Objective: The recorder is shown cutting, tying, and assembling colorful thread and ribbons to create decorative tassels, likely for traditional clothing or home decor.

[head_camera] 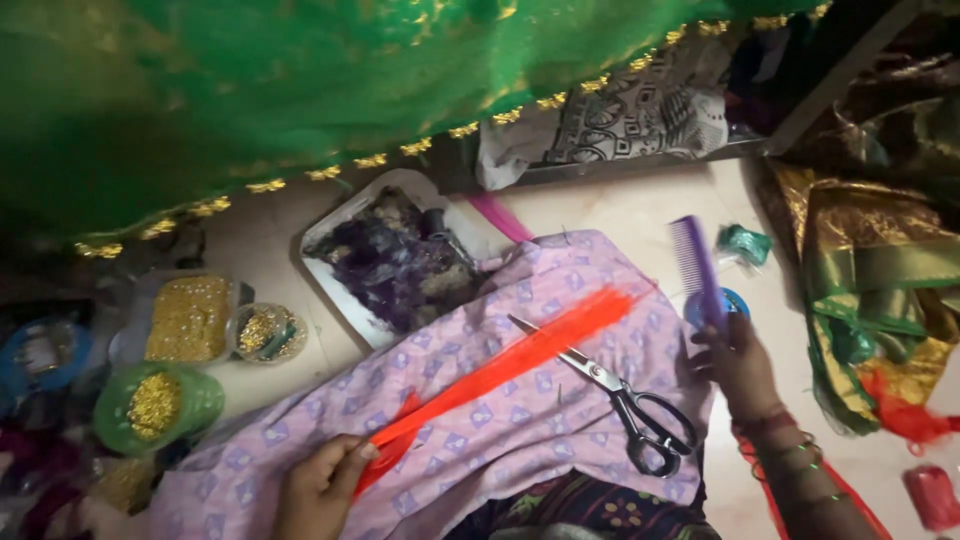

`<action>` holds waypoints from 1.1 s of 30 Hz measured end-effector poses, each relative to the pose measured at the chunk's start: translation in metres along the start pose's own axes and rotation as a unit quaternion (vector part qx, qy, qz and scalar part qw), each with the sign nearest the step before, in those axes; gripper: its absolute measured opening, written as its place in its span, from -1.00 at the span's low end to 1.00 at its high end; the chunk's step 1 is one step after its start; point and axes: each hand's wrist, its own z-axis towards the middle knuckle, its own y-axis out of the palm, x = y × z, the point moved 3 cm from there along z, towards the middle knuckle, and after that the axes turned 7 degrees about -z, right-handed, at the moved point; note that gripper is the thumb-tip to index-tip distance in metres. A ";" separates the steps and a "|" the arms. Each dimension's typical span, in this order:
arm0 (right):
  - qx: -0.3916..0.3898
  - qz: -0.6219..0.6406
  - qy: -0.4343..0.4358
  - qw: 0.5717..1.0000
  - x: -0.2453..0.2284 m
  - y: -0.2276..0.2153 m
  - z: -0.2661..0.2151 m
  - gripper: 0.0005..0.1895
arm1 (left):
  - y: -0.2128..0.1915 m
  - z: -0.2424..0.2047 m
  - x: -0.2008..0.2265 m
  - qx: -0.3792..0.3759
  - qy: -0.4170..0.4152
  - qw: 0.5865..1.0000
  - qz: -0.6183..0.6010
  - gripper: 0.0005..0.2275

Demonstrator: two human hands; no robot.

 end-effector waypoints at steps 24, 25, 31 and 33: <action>-0.528 0.181 -0.268 0.785 -0.310 0.136 -0.086 -0.82 | -0.101 -0.068 0.091 0.063 0.035 0.997 0.035 -0.86; -0.553 0.191 -0.199 0.786 -0.301 0.141 -0.078 -0.82 | -0.122 -0.077 0.090 0.100 0.041 0.993 0.052 -0.84; -0.564 0.187 -0.069 0.801 -0.248 0.153 -0.048 -0.81 | -0.202 -0.088 -0.003 0.216 0.027 0.975 0.050 -0.78; -0.557 0.176 -0.071 0.808 -0.244 0.156 -0.043 -0.82 | -0.214 -0.086 -0.016 0.225 0.030 0.973 0.044 -0.78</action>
